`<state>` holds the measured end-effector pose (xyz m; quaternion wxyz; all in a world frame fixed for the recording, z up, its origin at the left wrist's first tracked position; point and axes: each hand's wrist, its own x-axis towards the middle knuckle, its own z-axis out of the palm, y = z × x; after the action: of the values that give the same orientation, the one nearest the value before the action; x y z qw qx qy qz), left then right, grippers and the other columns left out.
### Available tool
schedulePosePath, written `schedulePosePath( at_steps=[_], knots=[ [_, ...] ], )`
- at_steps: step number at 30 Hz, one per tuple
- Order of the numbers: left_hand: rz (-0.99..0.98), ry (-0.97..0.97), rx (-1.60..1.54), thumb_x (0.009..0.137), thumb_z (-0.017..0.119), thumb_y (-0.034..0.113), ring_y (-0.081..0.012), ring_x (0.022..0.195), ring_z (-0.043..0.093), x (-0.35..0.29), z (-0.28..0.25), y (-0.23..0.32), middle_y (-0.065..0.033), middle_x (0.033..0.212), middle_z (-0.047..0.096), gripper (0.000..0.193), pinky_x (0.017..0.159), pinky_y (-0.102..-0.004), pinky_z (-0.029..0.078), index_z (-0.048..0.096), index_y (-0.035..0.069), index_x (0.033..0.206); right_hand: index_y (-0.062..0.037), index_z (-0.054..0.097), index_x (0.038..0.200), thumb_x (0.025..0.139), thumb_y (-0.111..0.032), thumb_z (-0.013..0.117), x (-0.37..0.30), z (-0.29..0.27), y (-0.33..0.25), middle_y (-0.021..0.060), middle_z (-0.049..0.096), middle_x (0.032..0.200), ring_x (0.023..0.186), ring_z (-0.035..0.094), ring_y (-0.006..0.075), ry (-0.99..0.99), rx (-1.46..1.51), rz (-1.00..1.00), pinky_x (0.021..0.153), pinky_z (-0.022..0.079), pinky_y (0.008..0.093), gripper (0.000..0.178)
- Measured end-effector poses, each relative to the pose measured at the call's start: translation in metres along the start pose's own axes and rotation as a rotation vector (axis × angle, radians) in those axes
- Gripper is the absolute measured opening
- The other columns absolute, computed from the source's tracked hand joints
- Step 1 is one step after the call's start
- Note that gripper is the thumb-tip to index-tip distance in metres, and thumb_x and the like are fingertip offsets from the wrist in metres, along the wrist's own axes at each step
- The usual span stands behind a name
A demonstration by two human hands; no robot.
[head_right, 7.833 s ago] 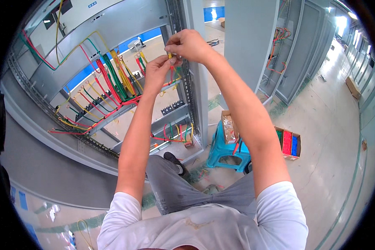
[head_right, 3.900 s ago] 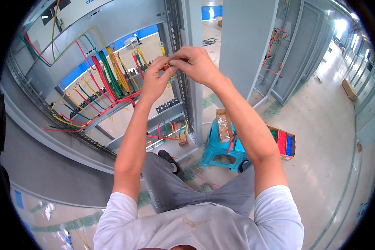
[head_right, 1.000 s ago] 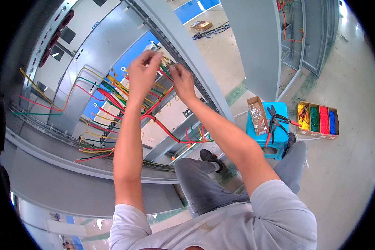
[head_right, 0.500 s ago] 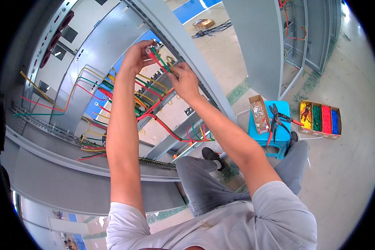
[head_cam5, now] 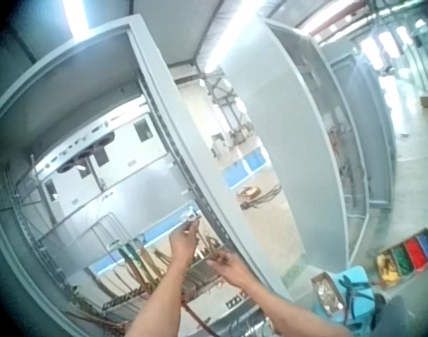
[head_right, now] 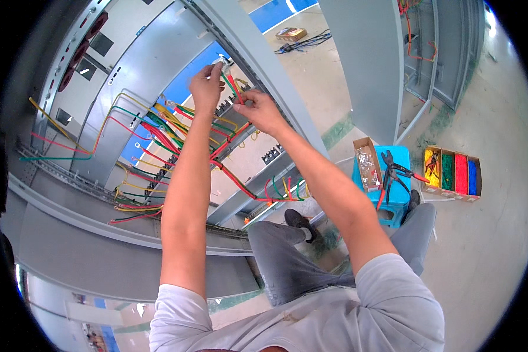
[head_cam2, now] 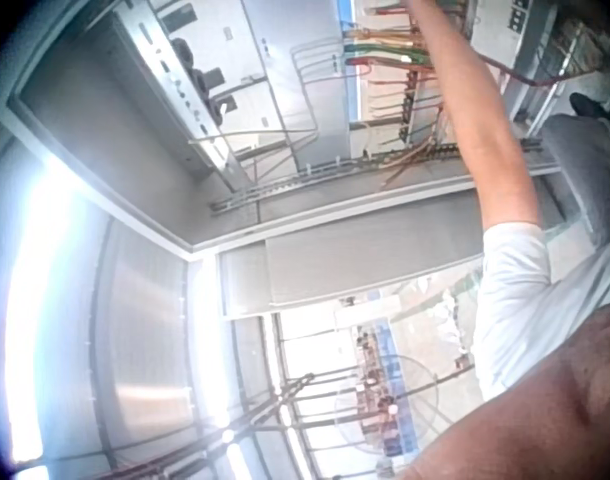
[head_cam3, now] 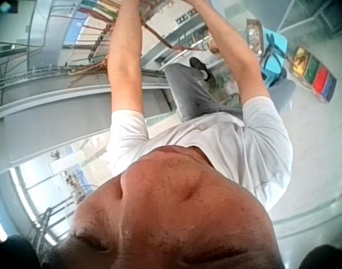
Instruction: The person connects multiple colored wires to terminals inside an electrical cabinet. They use pliers to strip wire ends and attach them to the terminal block, then organize the wires within the cabinet.
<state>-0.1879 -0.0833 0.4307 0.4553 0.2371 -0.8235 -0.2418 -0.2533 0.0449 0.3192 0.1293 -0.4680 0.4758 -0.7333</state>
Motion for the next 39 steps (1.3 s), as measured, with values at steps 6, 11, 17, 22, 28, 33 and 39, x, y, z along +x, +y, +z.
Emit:
schedulePosePath(
  at_steps=[6, 11, 17, 22, 28, 33, 39],
  knots=[
    [-0.098, -0.23, 0.458, 0.104, 0.041, 0.058, -0.0515, 0.104, 0.066, -0.01, 0.003, 0.001, -0.0338, 0.1, 0.07, 0.074, 0.092, -0.0529, 0.051, 0.076, -0.006, 0.093, 0.0011, 0.071, 0.102, 0.092, -0.016, 0.077, 0.002, 0.001, 0.004, -0.0011, 0.06, 0.092, 0.074, 0.05, 0.0053, 0.044, 0.038, -0.027, 0.068, 0.044, 0.0242, 0.021],
    [-0.274, -0.49, 0.328, 0.104, 0.039, 0.058, -0.0511, 0.102, 0.067, -0.003, 0.001, -0.055, -0.0347, 0.102, 0.07, 0.075, 0.094, -0.0526, 0.05, 0.075, -0.006, 0.09, 0.0007, 0.069, 0.1, 0.088, -0.015, 0.083, 0.005, 0.019, 0.007, -0.0021, 0.061, 0.085, 0.072, 0.051, 0.0041, 0.103, 0.099, -0.052, 0.064, 0.043, 0.0226, 0.024],
    [-0.408, -0.607, 0.387, 0.102, 0.045, 0.027, -0.0331, 0.103, 0.072, 0.003, -0.01, -0.003, -0.0257, 0.108, 0.074, 0.043, 0.091, -0.0425, 0.053, 0.073, -0.004, 0.113, 0.0003, 0.068, 0.097, 0.087, -0.016, 0.084, 0.011, 0.019, 0.008, -0.0005, 0.063, 0.079, 0.065, 0.056, 0.0048, 0.117, 0.027, -0.037, 0.057, 0.046, 0.0233, 0.025],
    [0.272, -0.054, -0.225, 0.086, 0.057, -0.007, -0.0334, 0.12, 0.064, -0.05, -0.045, 0.069, -0.0199, 0.142, 0.06, 0.046, 0.098, -0.0409, 0.054, 0.064, -0.001, 0.131, 0.0016, 0.067, 0.092, 0.085, -0.016, 0.084, 0.013, 0.005, -0.002, 0.0032, 0.064, 0.076, 0.058, 0.058, 0.009, 0.092, 0.03, 0.097, 0.051, 0.048, 0.0264, 0.026],
    [0.974, -0.071, 0.727, 0.082, 0.07, -0.002, -0.0369, 0.132, 0.055, -0.044, -0.064, 0.053, -0.0149, 0.143, 0.059, 0.048, 0.108, -0.0449, 0.048, 0.063, -0.002, 0.129, 0.0032, 0.067, 0.096, 0.088, -0.015, 0.082, 0.008, 0.016, -0.012, 0.0046, 0.065, 0.075, 0.056, 0.06, 0.0091, 0.037, 0.088, 0.148, 0.049, 0.049, 0.0267, 0.025],
    [0.878, 0.017, 0.931, 0.086, 0.072, 0.01, -0.0368, 0.131, 0.055, -0.028, -0.048, 0.036, -0.0199, 0.14, 0.059, 0.045, 0.108, -0.0451, 0.047, 0.062, -0.002, 0.127, 0.0055, 0.066, 0.106, 0.089, -0.011, 0.078, 0.012, 0.008, 0.001, 0.0066, 0.067, 0.083, 0.062, 0.064, 0.0114, 0.021, 0.277, 0.152, 0.054, 0.052, 0.0282, 0.026],
    [0.325, -0.302, 0.692, 0.095, 0.066, 0.024, -0.0446, 0.116, 0.063, -0.019, -0.027, 0.006, -0.03, 0.124, 0.066, 0.038, 0.099, -0.0479, 0.052, 0.064, -0.005, 0.12, 0.0059, 0.06, 0.115, 0.093, -0.006, 0.074, 0.011, 0.005, 0.012, 0.0064, 0.065, 0.085, 0.067, 0.065, 0.0114, -0.002, 0.329, 0.132, 0.06, 0.055, 0.0268, 0.029]
  ],
)
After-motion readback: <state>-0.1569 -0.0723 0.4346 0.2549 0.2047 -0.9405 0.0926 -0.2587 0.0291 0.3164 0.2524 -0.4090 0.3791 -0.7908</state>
